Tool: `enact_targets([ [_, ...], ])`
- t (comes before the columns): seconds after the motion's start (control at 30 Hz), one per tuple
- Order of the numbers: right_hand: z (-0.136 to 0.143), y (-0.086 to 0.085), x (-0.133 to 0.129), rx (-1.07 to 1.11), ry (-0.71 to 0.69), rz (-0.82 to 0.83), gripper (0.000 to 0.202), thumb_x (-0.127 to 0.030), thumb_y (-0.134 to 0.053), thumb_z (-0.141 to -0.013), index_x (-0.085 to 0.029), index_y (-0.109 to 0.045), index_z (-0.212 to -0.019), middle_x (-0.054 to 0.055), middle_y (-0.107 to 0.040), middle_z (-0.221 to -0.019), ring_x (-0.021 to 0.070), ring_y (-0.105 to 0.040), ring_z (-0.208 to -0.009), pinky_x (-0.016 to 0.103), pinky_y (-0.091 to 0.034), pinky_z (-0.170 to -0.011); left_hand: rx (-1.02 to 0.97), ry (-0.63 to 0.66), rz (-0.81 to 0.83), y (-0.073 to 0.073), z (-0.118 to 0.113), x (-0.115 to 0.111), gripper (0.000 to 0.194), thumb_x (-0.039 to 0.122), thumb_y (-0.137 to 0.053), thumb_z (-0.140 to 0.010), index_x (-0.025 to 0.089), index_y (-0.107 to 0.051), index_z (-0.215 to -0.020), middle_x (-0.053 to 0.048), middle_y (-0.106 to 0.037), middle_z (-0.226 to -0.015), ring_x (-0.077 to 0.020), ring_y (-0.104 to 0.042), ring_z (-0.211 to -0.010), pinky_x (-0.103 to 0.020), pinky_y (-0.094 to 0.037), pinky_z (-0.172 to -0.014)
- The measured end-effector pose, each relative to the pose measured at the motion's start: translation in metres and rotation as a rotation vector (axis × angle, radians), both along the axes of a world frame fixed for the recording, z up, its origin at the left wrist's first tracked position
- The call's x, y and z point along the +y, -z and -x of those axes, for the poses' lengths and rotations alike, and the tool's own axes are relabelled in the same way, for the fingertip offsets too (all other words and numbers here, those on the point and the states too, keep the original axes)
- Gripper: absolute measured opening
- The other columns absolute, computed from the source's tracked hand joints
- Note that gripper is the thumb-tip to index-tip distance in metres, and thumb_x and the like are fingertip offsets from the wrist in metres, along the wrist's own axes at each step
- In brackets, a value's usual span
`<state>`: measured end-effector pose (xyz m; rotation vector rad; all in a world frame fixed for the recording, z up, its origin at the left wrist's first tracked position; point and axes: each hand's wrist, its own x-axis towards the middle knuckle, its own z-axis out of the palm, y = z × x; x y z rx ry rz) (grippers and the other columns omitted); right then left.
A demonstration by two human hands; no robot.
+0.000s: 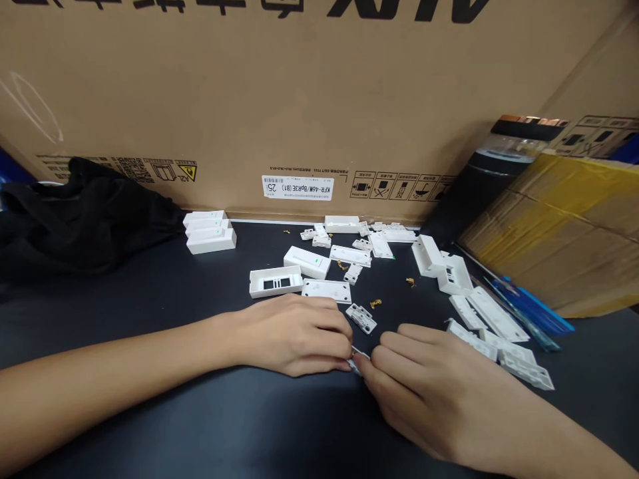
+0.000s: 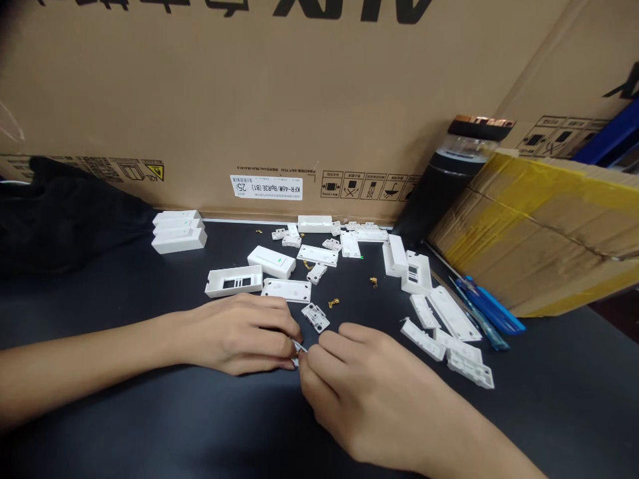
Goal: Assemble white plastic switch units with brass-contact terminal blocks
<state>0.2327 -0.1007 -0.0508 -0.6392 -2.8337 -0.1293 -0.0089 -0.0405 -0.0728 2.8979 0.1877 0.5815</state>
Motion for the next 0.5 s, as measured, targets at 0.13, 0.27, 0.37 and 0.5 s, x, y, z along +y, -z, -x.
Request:
enact_targets([
  [0.13,0.0017,0.0009,-0.0016,-0.019,0.018,-0.039,0.025,-0.014,-0.048,-0.099,-0.019,-0.056,-0.077,-0.002,-0.052,-0.070,0.0171,-0.037,-0.063,0.036,-0.025,-0.060,-0.016,-0.008,0.020,0.0007,-0.0002,0.0000,0.024,0.027,-0.051,-0.105,0.015,-0.069,-0.094,-0.009,-0.072,-0.100,-0.0176,-0.063,-0.088,-0.028,-0.054,-0.078],
  [0.27,0.0019,0.0013,-0.0016,-0.016,0.038,-0.040,0.024,-0.014,-0.046,-0.100,-0.019,-0.055,-0.079,-0.002,-0.052,-0.070,0.0167,-0.038,-0.063,0.036,-0.026,-0.061,-0.061,-0.008,0.116,0.0021,-0.0004,0.0007,0.020,0.029,-0.056,-0.103,0.015,-0.069,-0.098,-0.010,-0.072,-0.100,-0.0171,-0.064,-0.090,-0.027,-0.055,-0.079],
  [0.37,0.0025,0.0016,-0.0010,-0.005,0.051,-0.023,0.023,-0.013,-0.044,-0.100,-0.020,-0.055,-0.080,-0.003,-0.052,-0.071,0.0165,-0.038,-0.062,0.036,-0.026,-0.062,-0.083,0.003,0.171,0.0021,-0.0004,0.0015,0.017,0.027,-0.058,-0.102,0.014,-0.069,-0.100,-0.010,-0.072,-0.099,-0.0167,-0.064,-0.091,-0.026,-0.055,-0.080],
  [0.5,0.0030,0.0021,0.0000,-0.006,0.050,0.013,0.022,-0.014,-0.045,-0.100,-0.020,-0.055,-0.081,-0.003,-0.053,-0.071,0.0163,-0.039,-0.062,0.036,-0.027,-0.061,-0.085,0.011,0.186,0.0022,0.0001,0.0017,0.017,0.027,-0.058,-0.102,0.014,-0.068,-0.101,-0.010,-0.072,-0.098,-0.0172,-0.065,-0.091,-0.027,-0.055,-0.081],
])
